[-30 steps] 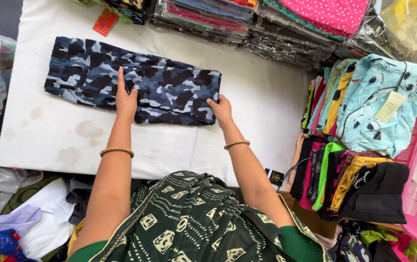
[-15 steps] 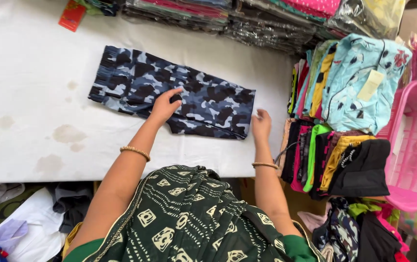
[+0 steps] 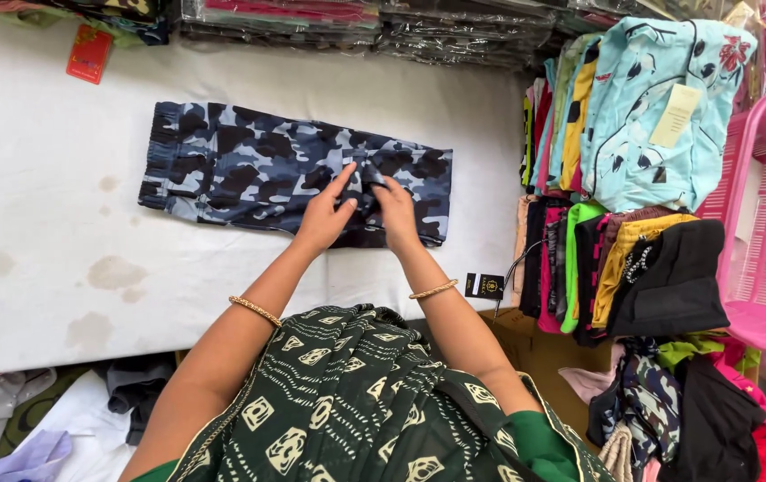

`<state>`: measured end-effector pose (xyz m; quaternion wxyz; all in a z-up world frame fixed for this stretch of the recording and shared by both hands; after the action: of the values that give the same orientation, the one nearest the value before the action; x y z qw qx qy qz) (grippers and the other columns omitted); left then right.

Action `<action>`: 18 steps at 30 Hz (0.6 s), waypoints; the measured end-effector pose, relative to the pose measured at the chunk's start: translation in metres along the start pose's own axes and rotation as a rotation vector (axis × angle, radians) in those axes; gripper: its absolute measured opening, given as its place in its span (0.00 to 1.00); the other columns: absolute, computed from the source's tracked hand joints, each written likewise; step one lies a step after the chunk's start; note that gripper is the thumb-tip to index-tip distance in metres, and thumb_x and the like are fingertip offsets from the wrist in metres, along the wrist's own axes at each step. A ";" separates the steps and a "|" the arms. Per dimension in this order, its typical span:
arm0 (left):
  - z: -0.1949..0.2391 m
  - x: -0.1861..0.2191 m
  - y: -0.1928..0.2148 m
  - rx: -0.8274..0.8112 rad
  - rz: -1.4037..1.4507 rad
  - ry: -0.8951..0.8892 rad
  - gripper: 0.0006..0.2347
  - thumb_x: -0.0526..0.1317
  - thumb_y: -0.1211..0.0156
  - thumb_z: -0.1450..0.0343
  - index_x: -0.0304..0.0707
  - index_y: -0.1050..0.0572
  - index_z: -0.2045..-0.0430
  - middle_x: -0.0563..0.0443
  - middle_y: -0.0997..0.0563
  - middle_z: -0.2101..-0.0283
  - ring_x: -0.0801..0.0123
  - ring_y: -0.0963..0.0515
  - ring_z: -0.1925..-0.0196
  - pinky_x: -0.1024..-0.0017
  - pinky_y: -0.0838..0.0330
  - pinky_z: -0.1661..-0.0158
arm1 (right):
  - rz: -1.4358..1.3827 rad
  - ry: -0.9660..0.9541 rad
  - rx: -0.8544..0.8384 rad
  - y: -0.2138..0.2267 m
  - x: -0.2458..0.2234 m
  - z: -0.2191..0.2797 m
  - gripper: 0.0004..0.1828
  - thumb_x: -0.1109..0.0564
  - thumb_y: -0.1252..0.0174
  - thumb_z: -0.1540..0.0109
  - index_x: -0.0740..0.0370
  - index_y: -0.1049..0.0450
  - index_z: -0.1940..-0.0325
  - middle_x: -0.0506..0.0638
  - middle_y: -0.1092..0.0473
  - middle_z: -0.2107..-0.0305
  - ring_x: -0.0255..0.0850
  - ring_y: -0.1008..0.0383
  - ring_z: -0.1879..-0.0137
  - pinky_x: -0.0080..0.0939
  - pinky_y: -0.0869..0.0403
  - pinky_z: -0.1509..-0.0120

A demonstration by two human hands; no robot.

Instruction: The person folds several pairs of shorts on a white table. They handle a pair of green camouflage shorts, a pair of black shorts, a pair of blue camouflage shorts, a pair of white shorts, and a pair of light purple shorts. Each item is smoothed out, folded into a compact rectangle, and placed into a pink basket or onto a stack.

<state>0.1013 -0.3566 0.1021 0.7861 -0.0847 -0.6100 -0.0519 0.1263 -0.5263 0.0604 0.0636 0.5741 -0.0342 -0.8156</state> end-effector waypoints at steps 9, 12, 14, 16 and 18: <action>0.010 0.022 0.004 0.397 -0.320 -0.230 0.26 0.29 0.44 0.29 0.49 0.32 0.33 0.33 0.17 0.48 0.51 0.19 0.49 0.64 0.27 0.47 | -0.774 -0.127 0.268 0.021 0.026 0.002 0.17 0.48 0.47 0.31 0.65 0.24 0.53 0.47 0.23 0.60 0.36 0.24 0.54 0.39 0.25 0.49; 0.011 0.038 -0.016 0.265 -0.303 -0.255 0.32 0.30 0.44 0.30 0.47 0.44 0.27 0.33 0.19 0.48 0.50 0.20 0.46 0.61 0.28 0.45 | -0.350 -0.007 -0.005 0.005 0.011 0.007 0.15 0.51 0.42 0.26 0.67 0.27 0.57 0.47 0.29 0.63 0.33 0.32 0.55 0.37 0.31 0.50; 0.013 0.056 -0.028 -0.059 -0.045 -0.407 0.39 0.29 0.46 0.31 0.44 0.61 0.25 0.28 0.35 0.34 0.44 0.30 0.36 0.61 0.29 0.42 | -0.429 -0.111 -0.057 -0.007 -0.039 0.022 0.09 0.52 0.44 0.33 0.58 0.27 0.52 0.44 0.27 0.63 0.33 0.28 0.57 0.35 0.28 0.53; 0.002 0.049 0.011 0.021 -0.195 -0.273 0.31 0.31 0.46 0.30 0.44 0.50 0.29 0.34 0.27 0.39 0.48 0.24 0.41 0.61 0.28 0.45 | -0.374 -0.071 -0.020 0.032 -0.036 0.002 0.08 0.56 0.42 0.35 0.60 0.26 0.53 0.44 0.26 0.64 0.32 0.28 0.58 0.35 0.27 0.52; 0.000 0.026 0.071 0.092 -0.350 -0.122 0.24 0.33 0.47 0.28 0.46 0.38 0.34 0.40 0.20 0.43 0.52 0.19 0.46 0.62 0.26 0.47 | -0.328 -0.043 0.019 0.085 -0.040 -0.008 0.08 0.60 0.40 0.37 0.62 0.25 0.55 0.44 0.25 0.65 0.32 0.27 0.59 0.34 0.26 0.52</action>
<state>0.1205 -0.2868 0.1225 0.7295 0.0557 -0.6639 -0.1545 0.1529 -0.6047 0.1062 -0.0767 0.5549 0.0508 -0.8268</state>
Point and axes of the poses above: each hand's wrist, its own z-axis away from the middle knuckle, its own y-axis out of the back of the hand, x = y × z, the point moved 4 cm from there along -z, towards the middle knuckle
